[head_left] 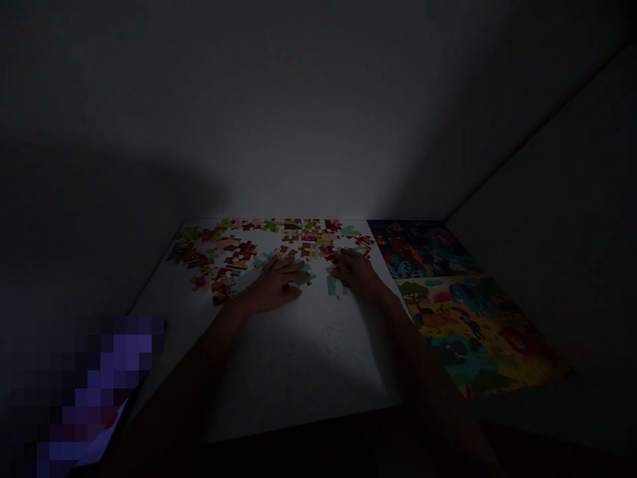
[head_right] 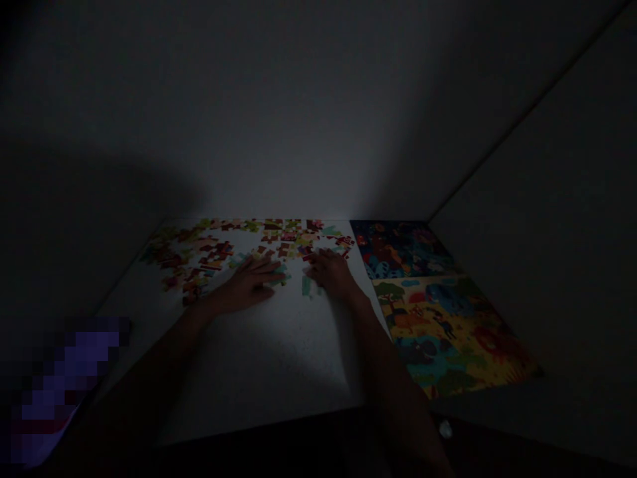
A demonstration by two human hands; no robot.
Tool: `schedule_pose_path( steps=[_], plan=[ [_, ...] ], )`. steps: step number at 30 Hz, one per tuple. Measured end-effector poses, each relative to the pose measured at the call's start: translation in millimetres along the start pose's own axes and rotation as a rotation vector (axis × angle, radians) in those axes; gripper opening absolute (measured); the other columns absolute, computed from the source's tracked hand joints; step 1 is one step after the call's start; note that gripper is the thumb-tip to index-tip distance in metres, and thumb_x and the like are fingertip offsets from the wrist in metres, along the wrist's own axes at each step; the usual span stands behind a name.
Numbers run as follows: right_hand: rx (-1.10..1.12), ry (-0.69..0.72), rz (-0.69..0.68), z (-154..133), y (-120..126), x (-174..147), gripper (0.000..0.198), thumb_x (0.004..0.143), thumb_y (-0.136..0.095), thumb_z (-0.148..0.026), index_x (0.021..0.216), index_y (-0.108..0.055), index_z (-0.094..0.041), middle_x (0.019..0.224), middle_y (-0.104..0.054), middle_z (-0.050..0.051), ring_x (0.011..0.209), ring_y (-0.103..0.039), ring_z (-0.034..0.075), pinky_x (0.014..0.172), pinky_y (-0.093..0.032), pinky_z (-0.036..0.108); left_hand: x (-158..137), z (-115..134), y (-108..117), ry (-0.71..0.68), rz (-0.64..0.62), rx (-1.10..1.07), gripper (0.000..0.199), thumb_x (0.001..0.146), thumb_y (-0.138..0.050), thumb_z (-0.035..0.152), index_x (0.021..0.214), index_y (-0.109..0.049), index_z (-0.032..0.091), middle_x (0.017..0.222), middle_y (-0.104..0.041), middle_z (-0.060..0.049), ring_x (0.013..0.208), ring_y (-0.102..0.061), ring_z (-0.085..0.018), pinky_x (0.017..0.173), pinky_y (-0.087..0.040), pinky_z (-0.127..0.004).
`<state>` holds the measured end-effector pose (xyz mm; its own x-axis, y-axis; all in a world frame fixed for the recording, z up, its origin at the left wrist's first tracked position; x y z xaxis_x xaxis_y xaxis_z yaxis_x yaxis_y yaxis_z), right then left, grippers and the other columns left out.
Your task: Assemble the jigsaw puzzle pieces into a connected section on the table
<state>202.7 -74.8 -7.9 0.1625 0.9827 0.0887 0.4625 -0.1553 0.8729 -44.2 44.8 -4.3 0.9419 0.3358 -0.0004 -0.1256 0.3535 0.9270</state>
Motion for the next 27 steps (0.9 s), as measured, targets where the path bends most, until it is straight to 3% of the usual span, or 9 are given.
schedule_pose_path(
  steps=[3, 5, 8, 12, 14, 17, 19, 23, 27],
  plan=[
    [0.037, 0.072, 0.114, -6.7, -6.4, 8.3, 0.034, 0.097, -0.046, -0.035, 0.120, -0.069, -0.024, 0.132, -0.061, 0.009, 0.133, -0.048, 0.025, 0.111, -0.037, 0.042, -1.8, -4.8, -2.6, 0.006, 0.011, -0.027, 0.056, 0.085, -0.043, 0.011, 0.135, -0.056, 0.034, 0.148, -0.048, 0.003, 0.145, -0.031, -0.020, 0.121, -0.009, -0.054],
    [0.005, 0.091, 0.115, -17.2, -13.0, 9.5, 0.035, 0.098, -0.046, -0.035, 0.126, -0.065, -0.024, 0.138, -0.058, 0.010, 0.135, -0.046, 0.026, 0.113, -0.033, 0.049, -0.7, -8.5, -5.9, 0.035, 0.097, -0.008, 0.059, 0.085, -0.036, 0.006, 0.134, -0.058, 0.031, 0.145, -0.052, 0.002, 0.141, -0.039, -0.018, 0.122, -0.013, -0.052],
    [-0.011, 0.185, 0.013, -39.9, -23.8, 5.2, 0.046, 0.094, -0.056, -0.044, 0.135, -0.058, -0.024, 0.150, -0.046, 0.011, 0.143, -0.033, 0.030, 0.116, -0.022, 0.057, 2.2, -12.6, -8.6, 0.122, 0.285, 0.080, 0.050, 0.091, -0.034, 0.010, 0.130, -0.061, 0.027, 0.145, -0.052, -0.003, 0.138, -0.043, -0.019, 0.120, -0.021, -0.049],
    [0.027, 0.297, -0.132, -65.8, -30.9, -4.7, 0.052, 0.087, -0.065, -0.050, 0.133, -0.061, -0.025, 0.152, -0.043, 0.012, 0.146, -0.028, 0.029, 0.119, -0.016, 0.052, 4.4, -14.2, -7.5, 0.261, 0.443, 0.200, 0.042, 0.096, -0.038, 0.022, 0.132, -0.059, 0.025, 0.144, -0.053, -0.009, 0.136, -0.045, -0.026, 0.117, -0.027, -0.053],
    [0.002, 0.257, -0.148, -67.3, -28.5, -9.1, 0.067, 0.082, -0.068, -0.057, 0.140, -0.054, -0.026, 0.157, -0.034, 0.013, 0.149, -0.018, 0.032, 0.119, -0.010, 0.055, 4.9, -12.6, -7.3, 0.245, 0.430, 0.207, 0.041, 0.098, -0.037, 0.024, 0.133, -0.058, 0.024, 0.145, -0.052, -0.009, 0.137, -0.044, -0.026, 0.117, -0.027, -0.054],
    [-0.052, 0.061, -0.172, -49.8, -17.3, -14.1, 0.104, 0.069, -0.072, -0.070, 0.153, -0.033, -0.024, 0.163, -0.013, 0.017, 0.150, 0.000, 0.038, 0.118, -0.002, 0.061, 4.9, -4.2, -9.4, 0.125, 0.353, 0.194, 0.040, 0.100, -0.038, 0.036, 0.133, -0.058, 0.025, 0.150, -0.046, -0.007, 0.143, -0.035, -0.026, 0.119, -0.022, -0.055],
    [-0.058, -0.081, -0.205, -28.8, -6.5, -15.3, 0.110, 0.068, -0.072, -0.071, 0.155, -0.026, -0.023, 0.163, -0.010, 0.018, 0.150, 0.000, 0.039, 0.117, -0.002, 0.063, 4.8, 5.6, -12.4, 0.029, 0.302, 0.194, 0.043, 0.099, -0.042, 0.046, 0.135, -0.057, 0.026, 0.154, -0.040, -0.006, 0.146, -0.028, -0.026, 0.120, -0.017, -0.055],
    [-0.018, -0.108, -0.105, 11.8, 10.6, -8.4, 0.075, 0.083, -0.067, -0.051, 0.149, -0.040, -0.026, 0.160, -0.026, 0.013, 0.149, -0.021, 0.032, 0.118, -0.015, 0.058, 6.2, 24.8, -18.9, -0.112, 0.196, 0.165, 0.048, 0.096, -0.049, 0.052, 0.138, -0.053, 0.029, 0.156, -0.037, -0.004, 0.146, -0.030, -0.025, 0.121, -0.016, -0.053],
    [0.014, -0.057, 0.105, 30.4, 8.3, 8.0, 0.047, 0.086, -0.057, -0.025, 0.133, -0.058, -0.023, 0.147, -0.049, 0.009, 0.140, -0.039, 0.027, 0.115, -0.032, 0.046, 9.5, 25.7, -18.8, -0.031, 0.237, 0.171, 0.035, 0.098, -0.041, 0.031, 0.127, -0.062, 0.028, 0.149, -0.048, -0.005, 0.141, -0.038, -0.023, 0.121, -0.020, -0.052]
  ],
)
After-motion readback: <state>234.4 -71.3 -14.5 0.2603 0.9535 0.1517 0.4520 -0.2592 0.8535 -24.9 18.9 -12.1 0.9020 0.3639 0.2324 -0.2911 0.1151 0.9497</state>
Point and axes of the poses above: each hand's wrist, its own x-axis towards the middle knuckle, its own y-axis out of the back of the hand, z = x × y, the point moved 1 cm from there along x, towards the middle knuckle
